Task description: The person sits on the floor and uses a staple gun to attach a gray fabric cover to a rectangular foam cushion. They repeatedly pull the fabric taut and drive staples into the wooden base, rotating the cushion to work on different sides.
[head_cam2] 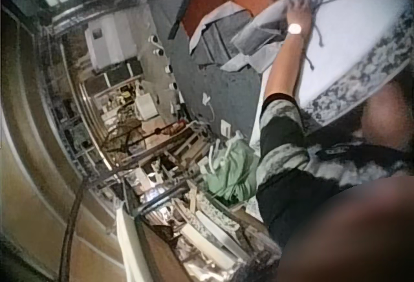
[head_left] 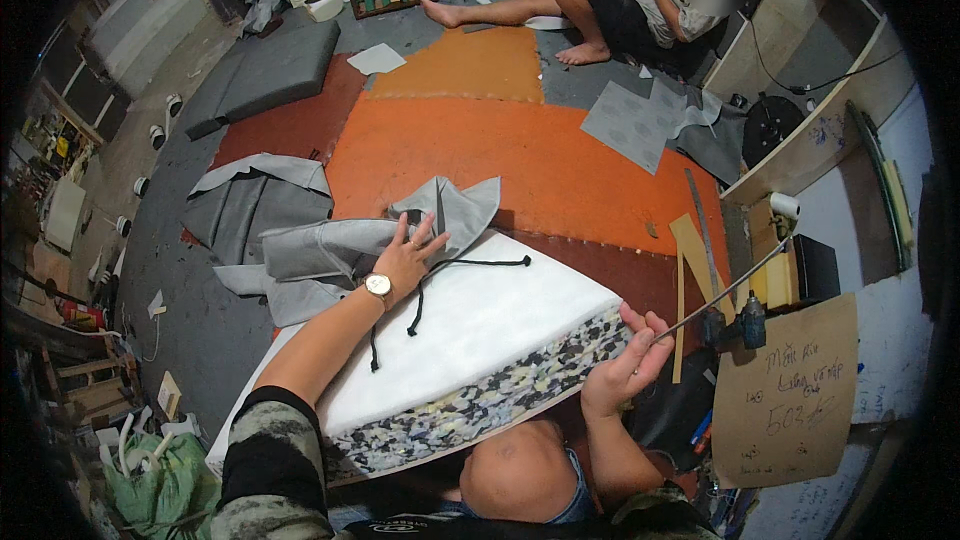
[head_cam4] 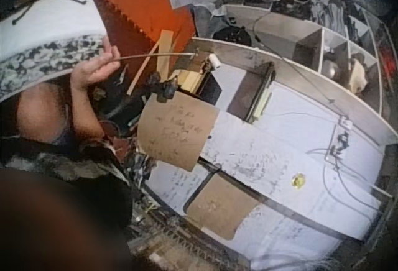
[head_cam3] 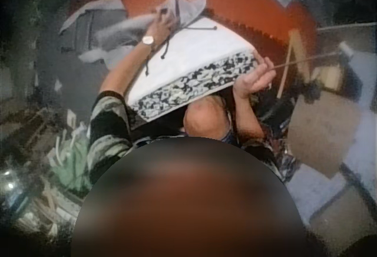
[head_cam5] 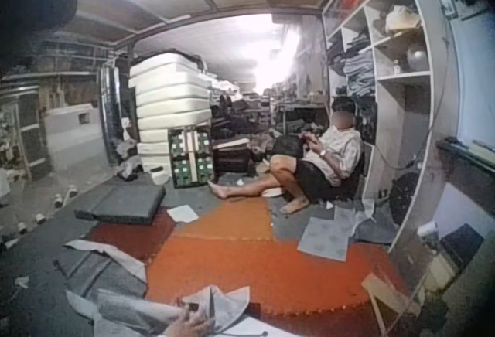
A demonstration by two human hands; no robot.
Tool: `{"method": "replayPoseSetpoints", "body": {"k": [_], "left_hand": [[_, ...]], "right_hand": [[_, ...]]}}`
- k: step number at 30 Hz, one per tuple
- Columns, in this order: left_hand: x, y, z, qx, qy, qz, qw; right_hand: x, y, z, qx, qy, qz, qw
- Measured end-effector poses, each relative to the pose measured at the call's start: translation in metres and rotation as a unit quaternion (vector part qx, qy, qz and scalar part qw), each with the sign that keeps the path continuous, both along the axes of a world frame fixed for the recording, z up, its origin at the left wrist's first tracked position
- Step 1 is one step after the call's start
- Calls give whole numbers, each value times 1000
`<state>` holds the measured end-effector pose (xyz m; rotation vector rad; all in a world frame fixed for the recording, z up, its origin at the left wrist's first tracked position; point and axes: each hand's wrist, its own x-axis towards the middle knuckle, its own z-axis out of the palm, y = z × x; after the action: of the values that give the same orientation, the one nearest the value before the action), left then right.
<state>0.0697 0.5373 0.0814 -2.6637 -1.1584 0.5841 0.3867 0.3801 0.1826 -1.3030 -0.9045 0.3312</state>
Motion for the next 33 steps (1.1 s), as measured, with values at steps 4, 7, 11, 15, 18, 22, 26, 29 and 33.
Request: {"method": "replayPoseSetpoints", "body": {"k": [4,7,11,15,18,22,26,29,33], "left_hand": [[-7,-1,17,-89,-69,87,990],[-12,-9,30,-62,-50,85,993],[-15,-32,27,-92,-64,83,990],[-18,-38,10,-49,-159,98,981],[-15,-27,0,-56,-79,98,990],[-13,-23,1,-89,-74,114,987],[-28,-32,37,-151,-279,177,932],[-44,-41,90,-63,-338,71,936],[-54,-101,170,-80,-376,331,862]], "right_hand": [[1,0,1,5,4,9,1000],[1,-1,2,0,-14,12,1000],[-1,0,4,12,8,20,1000],[-2,1,5,3,-22,-2,1000],[-1,1,4,12,-9,14,1000],[0,1,2,8,-21,11,1000],[1,2,1,19,-27,13,999],[1,3,2,17,-27,17,999],[0,2,4,19,-23,15,999]]}}
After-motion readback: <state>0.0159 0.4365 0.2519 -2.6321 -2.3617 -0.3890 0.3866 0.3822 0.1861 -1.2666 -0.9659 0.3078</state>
